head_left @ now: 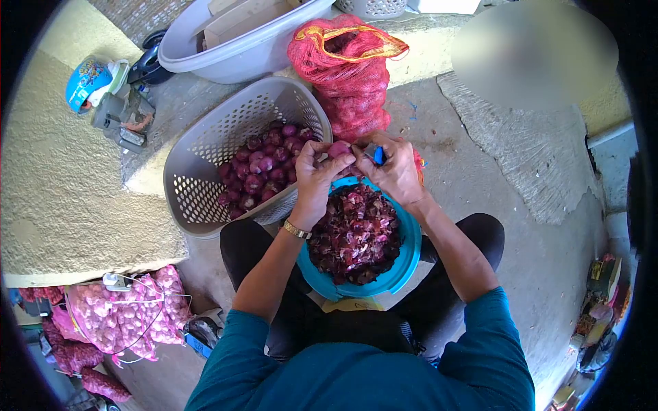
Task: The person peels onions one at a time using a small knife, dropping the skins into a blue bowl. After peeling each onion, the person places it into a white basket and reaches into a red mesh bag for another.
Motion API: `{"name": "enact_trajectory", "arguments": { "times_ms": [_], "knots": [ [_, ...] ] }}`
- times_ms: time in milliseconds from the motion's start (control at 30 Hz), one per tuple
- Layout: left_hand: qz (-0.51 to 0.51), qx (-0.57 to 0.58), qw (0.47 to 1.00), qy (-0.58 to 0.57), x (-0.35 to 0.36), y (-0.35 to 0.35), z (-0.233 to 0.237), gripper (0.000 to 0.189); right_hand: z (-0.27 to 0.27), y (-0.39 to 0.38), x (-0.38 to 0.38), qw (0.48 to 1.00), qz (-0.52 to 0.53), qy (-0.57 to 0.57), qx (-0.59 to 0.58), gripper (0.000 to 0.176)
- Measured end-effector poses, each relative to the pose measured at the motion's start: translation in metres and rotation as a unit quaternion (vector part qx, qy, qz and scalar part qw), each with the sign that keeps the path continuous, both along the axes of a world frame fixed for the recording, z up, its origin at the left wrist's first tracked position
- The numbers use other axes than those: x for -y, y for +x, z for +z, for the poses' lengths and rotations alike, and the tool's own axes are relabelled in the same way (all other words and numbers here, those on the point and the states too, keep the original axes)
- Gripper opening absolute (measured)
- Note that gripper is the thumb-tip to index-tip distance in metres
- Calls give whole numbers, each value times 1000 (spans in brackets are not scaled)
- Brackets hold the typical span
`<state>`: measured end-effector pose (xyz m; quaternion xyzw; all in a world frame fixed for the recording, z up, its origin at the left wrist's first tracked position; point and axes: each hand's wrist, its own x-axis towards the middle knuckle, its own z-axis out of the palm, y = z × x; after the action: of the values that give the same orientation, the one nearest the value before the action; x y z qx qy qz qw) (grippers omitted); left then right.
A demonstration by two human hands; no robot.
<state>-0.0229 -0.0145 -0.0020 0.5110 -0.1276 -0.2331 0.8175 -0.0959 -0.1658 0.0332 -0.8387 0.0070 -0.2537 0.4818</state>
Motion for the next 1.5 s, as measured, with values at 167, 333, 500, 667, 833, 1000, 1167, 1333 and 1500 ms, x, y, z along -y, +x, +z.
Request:
{"name": "enact_trajectory", "arguments": {
  "times_ms": [167,333,500,667,833,1000,1167,1333,1500],
  "knots": [
    [-25,6,1000,-14,0,4,0,32,1,3,1,997,-42,40,-49,19],
    [-18,16,1000,-8,-3,5,7,32,-1,4,5,993,-1,105,-54,16],
    [-4,56,998,14,-5,9,0,29,1,1,3,991,55,121,-31,15],
    [2,77,996,44,-3,6,0,26,0,0,4,995,31,81,-52,14],
    [31,74,996,41,0,5,-2,31,-2,2,1,999,1,26,-25,17],
    [14,80,995,55,0,7,-4,31,-10,6,5,1000,-11,-23,15,23],
    [-24,60,998,17,-2,7,4,31,-5,4,8,998,-51,39,-20,21],
    [-54,17,998,-16,-7,12,4,25,17,-2,7,994,-27,87,-61,15],
    [-37,-17,999,-27,-4,8,8,25,7,-1,3,992,41,120,-21,11]
  ]
}}
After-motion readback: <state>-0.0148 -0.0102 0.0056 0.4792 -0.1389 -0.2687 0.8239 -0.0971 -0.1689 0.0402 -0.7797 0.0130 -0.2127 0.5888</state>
